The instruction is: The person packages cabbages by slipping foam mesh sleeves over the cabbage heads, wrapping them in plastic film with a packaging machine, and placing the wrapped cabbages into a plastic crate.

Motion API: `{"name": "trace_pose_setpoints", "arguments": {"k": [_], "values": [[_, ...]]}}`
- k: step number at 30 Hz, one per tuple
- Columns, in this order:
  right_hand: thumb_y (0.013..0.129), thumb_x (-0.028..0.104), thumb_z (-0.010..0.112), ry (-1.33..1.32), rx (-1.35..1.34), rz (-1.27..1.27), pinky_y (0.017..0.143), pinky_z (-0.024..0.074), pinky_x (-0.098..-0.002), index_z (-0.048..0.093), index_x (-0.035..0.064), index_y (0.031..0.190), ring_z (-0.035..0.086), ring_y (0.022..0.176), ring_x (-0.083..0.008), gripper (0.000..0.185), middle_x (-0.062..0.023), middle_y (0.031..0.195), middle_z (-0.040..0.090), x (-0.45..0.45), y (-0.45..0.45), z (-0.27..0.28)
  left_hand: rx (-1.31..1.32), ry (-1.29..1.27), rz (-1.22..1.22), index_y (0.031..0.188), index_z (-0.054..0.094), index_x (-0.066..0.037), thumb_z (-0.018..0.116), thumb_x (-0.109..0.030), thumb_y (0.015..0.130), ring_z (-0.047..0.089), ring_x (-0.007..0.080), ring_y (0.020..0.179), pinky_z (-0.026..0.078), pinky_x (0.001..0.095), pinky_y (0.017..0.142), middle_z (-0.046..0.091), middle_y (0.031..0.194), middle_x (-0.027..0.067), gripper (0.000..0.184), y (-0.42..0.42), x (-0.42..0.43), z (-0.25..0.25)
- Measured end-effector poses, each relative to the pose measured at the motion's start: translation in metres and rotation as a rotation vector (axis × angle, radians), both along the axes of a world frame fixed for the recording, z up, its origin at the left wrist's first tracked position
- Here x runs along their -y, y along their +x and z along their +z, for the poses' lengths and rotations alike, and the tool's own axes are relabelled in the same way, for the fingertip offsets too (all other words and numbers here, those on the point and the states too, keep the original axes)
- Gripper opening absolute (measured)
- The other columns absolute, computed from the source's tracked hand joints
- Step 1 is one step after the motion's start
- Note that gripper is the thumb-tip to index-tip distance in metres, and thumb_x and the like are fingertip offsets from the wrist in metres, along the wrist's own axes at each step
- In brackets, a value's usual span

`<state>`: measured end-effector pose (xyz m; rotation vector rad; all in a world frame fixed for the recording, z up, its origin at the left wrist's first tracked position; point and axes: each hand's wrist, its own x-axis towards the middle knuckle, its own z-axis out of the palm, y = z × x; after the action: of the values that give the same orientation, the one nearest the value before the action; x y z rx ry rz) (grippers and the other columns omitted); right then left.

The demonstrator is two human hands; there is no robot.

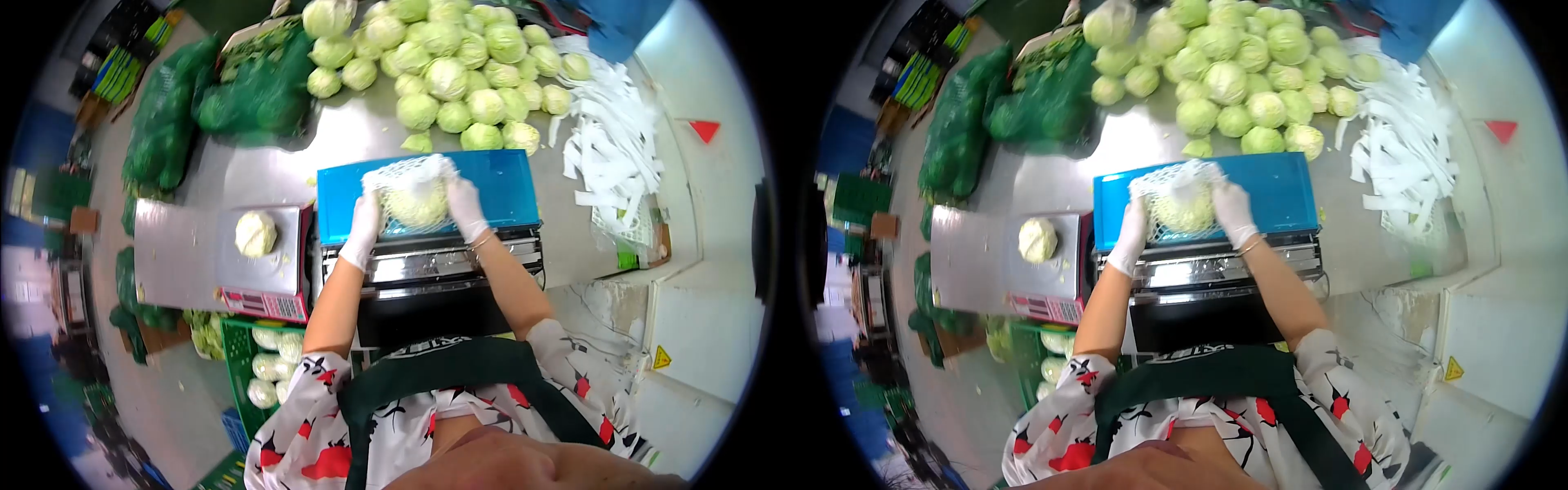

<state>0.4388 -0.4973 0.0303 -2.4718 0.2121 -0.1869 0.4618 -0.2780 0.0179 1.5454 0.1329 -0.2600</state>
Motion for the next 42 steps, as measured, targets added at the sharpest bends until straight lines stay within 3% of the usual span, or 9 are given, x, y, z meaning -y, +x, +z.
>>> {"name": "trace_pose_setpoints", "arguments": {"k": [7, 14, 19, 23, 27, 32, 36, 40, 42], "values": [[0.100, 0.035, 0.043, 0.593, 0.389, 0.024, 0.066, 0.0506, -0.0422, 0.065, -0.0052, 0.085, 0.065, 0.074, -0.0411, 0.048, -0.0289, 0.073, 0.061, -0.018, -0.010, 0.064, -0.234, -0.709, -0.118, 0.135, 0.049, -0.002, 0.035, -0.030, 0.104, 0.059, 0.0277, 0.118, 0.048, 0.0419, 0.101, 0.057, 0.133, 0.0152, 0.045, -0.025, 0.015, 0.059], [0.092, 0.025, 0.064, 1.673, -0.583, 0.212, 0.073, 0.0518, -0.0263, 0.068, 0.0009, 0.102, 0.067, 0.081, -0.0132, 0.027, -0.0011, 0.093, 0.071, 0.034, 0.017, 0.056, -0.563, -1.240, -0.106, 0.126, 0.056, 0.004, 0.045, -0.022, 0.087, 0.061, 0.0351, 0.114, 0.047, 0.0473, 0.103, 0.062, 0.125, 0.0211, 0.048, -0.016, 0.014, 0.039], [0.092, 0.025, 0.066, 1.279, -0.059, 0.059, 0.107, 0.0388, -0.0343, 0.037, 0.0016, 0.147, 0.048, 0.129, -0.0210, 0.066, -0.0117, 0.140, 0.049, 0.041, -0.023, 0.079, -0.450, -0.917, -0.118, 0.115, 0.059, 0.009, 0.047, -0.017, 0.071, 0.064, 0.0377, 0.106, 0.051, 0.0461, 0.098, 0.066, 0.114, 0.0240, 0.053, 0.013, 0.026, 0.084], [0.075, 0.022, 0.083, 0.444, 0.151, 0.212, 0.109, 0.0379, -0.0353, 0.032, -0.0019, 0.147, 0.049, 0.127, -0.0244, 0.091, -0.0177, 0.136, 0.050, -0.011, -0.054, 0.067, -0.360, -0.961, -0.278, 0.121, 0.056, 0.008, 0.048, -0.011, 0.073, 0.060, 0.0340, 0.113, 0.045, 0.0398, 0.103, 0.063, 0.120, 0.0209, 0.053, 0.046, 0.041, 0.024], [0.076, 0.029, 0.082, 0.627, 0.221, 0.023, 0.101, 0.0454, -0.0369, 0.034, -0.0054, 0.143, 0.056, 0.118, -0.0294, 0.089, -0.0225, 0.130, 0.053, -0.013, -0.063, 0.035, -0.308, -0.969, 0.196, 0.134, 0.050, 0.004, 0.047, -0.009, 0.075, 0.058, 0.0316, 0.116, 0.044, 0.0397, 0.104, 0.060, 0.127, 0.0185, 0.060, 0.038, 0.019, 0.049], [0.080, 0.033, 0.079, 0.525, 0.197, 0.068, 0.110, 0.0338, -0.0411, 0.033, -0.0072, 0.144, 0.046, 0.127, -0.0364, 0.088, -0.0261, 0.136, 0.046, 0.002, -0.072, 0.040, 0.277, 0.305, 0.166, 0.137, 0.050, -0.003, 0.058, -0.013, 0.094, 0.061, 0.0203, 0.103, 0.048, 0.0313, 0.090, 0.066, 0.106, 0.0096, 0.044, -0.045, -0.059, 0.062], [0.082, 0.031, 0.076, -0.024, 0.286, -0.207, 0.105, 0.0363, -0.0437, 0.048, -0.0054, 0.131, 0.046, 0.121, -0.0358, 0.067, -0.0245, 0.129, 0.050, 0.028, -0.119, 0.050, 0.599, 1.259, -0.021, 0.132, 0.053, 0.000, 0.072, -0.028, 0.082, 0.055, 0.0286, 0.089, 0.042, 0.0418, 0.080, 0.063, 0.086, 0.0097, 0.060, -0.123, -0.095, 0.047], [0.089, 0.036, 0.065, -0.531, -0.024, -0.316, 0.102, 0.0341, -0.0496, 0.050, -0.0038, 0.129, 0.050, 0.112, -0.0329, 0.058, -0.0216, 0.108, 0.060, 0.026, -0.169, 0.043, 0.627, 1.401, 0.009, 0.134, 0.048, 0.004, 0.075, -0.038, 0.079, 0.055, 0.0283, 0.092, 0.040, 0.0423, 0.080, 0.064, 0.085, 0.0086, 0.075, -0.152, -0.083, 0.030], [0.090, 0.036, 0.063, -0.572, -0.120, -0.274, 0.103, 0.0334, -0.0496, 0.049, -0.0016, 0.132, 0.051, 0.110, -0.0337, 0.058, -0.0190, 0.104, 0.062, 0.015, -0.175, 0.045, 0.508, 1.032, 0.064, 0.140, 0.046, -0.001, 0.075, -0.017, 0.080, 0.056, 0.0275, 0.087, 0.040, 0.0424, 0.081, 0.063, 0.079, 0.0055, 0.069, -0.145, -0.074, 0.025]]}}
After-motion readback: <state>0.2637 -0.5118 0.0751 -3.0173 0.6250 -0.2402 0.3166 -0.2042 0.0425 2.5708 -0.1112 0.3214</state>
